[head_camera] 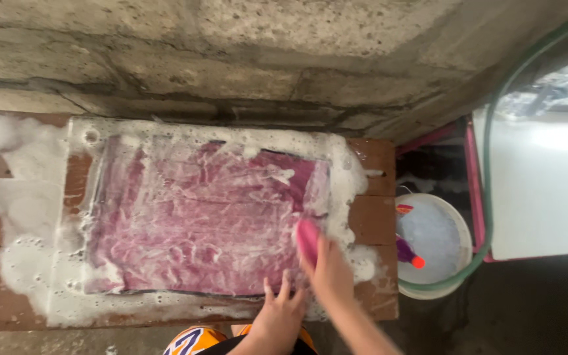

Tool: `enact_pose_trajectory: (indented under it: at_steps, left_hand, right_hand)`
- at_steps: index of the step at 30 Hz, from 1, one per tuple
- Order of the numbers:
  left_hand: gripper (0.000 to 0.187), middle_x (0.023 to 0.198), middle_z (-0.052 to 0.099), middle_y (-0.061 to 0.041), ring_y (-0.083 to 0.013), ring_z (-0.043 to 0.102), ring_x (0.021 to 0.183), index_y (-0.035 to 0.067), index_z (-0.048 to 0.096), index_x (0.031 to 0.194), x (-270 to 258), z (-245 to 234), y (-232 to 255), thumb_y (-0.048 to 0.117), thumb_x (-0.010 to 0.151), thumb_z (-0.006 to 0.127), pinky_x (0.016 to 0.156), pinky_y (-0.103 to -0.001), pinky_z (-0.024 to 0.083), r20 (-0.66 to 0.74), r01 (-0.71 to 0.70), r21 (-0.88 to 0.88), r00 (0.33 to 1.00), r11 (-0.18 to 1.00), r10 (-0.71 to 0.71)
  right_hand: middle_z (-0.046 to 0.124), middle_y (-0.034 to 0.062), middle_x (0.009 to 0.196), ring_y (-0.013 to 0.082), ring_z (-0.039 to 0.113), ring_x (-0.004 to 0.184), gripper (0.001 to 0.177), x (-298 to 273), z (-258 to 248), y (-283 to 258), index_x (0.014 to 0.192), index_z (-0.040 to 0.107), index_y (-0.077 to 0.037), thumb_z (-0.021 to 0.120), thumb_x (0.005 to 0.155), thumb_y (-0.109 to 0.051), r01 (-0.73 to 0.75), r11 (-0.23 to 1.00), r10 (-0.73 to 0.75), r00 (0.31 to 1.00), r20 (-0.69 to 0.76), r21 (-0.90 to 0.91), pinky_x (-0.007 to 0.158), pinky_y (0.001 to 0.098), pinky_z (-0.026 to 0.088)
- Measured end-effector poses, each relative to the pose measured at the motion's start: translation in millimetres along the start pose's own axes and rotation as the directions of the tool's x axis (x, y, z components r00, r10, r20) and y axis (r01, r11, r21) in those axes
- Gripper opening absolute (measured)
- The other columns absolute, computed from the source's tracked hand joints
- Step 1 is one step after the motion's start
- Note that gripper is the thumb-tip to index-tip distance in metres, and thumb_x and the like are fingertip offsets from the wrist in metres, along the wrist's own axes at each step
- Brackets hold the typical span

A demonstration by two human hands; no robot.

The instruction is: The person scrubs two fabric mats with a brush and soap on a wooden bench, then rinses them with a water hose.

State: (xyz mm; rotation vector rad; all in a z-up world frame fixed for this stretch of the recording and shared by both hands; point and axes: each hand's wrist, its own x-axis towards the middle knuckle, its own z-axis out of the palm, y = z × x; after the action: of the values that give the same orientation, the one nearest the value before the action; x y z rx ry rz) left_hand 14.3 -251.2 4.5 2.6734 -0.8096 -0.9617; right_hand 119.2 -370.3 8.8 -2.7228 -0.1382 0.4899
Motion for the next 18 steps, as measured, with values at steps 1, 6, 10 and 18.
enact_pose_trajectory:
  at_steps: [1,6,10,18]
  left_hand:
    - [0.058,0.155,0.032,-0.024,-0.0574,0.021,0.144,0.001,0.05,0.146,2.3,6.3,-2.6,0.028,0.095,0.057,0.102,-0.084,0.028,-0.062,0.02,-0.002,0.998,1.0,-0.02]
    - [0.061,0.154,0.035,-0.022,-0.0557,0.021,0.147,0.001,0.047,0.148,7.3,12.8,-1.3,0.028,0.094,0.057,0.104,-0.083,0.028,-0.057,0.022,-0.013,0.998,1.0,-0.023]
    - [0.075,0.155,0.031,-0.025,-0.0553,0.022,0.144,0.001,0.042,0.152,2.7,3.3,-3.4,0.03,0.085,0.062,0.101,-0.079,0.03,-0.104,0.019,-0.02,0.994,1.0,-0.021]
    - [0.063,0.152,0.037,-0.024,-0.0549,0.03,0.139,0.002,0.049,0.146,14.0,40.9,1.4,0.032,0.091,0.056,0.095,-0.083,0.034,-0.37,0.057,0.039,0.928,0.998,-0.039]
  right_hand:
    - [0.065,0.017,0.115,0.0377,0.067,0.101,0.053,22.4,-1.8,-2.7,0.129,0.053,-0.01,0.071,0.09,-0.04,0.029,1.0,-0.029,0.999,-0.038,-0.011,0.081,0.0511,0.057]
    - [0.063,0.0226,0.119,0.0421,0.067,0.098,0.052,171.2,-26.7,-33.8,0.129,0.052,-0.006,0.066,0.098,-0.046,-0.014,0.999,0.028,0.953,-0.301,0.048,0.079,0.0537,0.056]
    - [0.063,0.0238,0.117,0.0442,0.067,0.095,0.056,137.0,-21.1,-26.6,0.133,0.051,-0.003,0.065,0.095,-0.041,0.117,0.991,-0.093,0.953,-0.288,0.065,0.076,0.0544,0.055]
    - [0.065,0.0194,0.111,0.0371,0.068,0.079,0.059,13.3,-12.5,-11.3,0.133,0.054,-0.008,0.066,0.09,-0.046,0.405,0.912,-0.402,0.914,0.056,-0.06,0.064,0.0469,0.057]
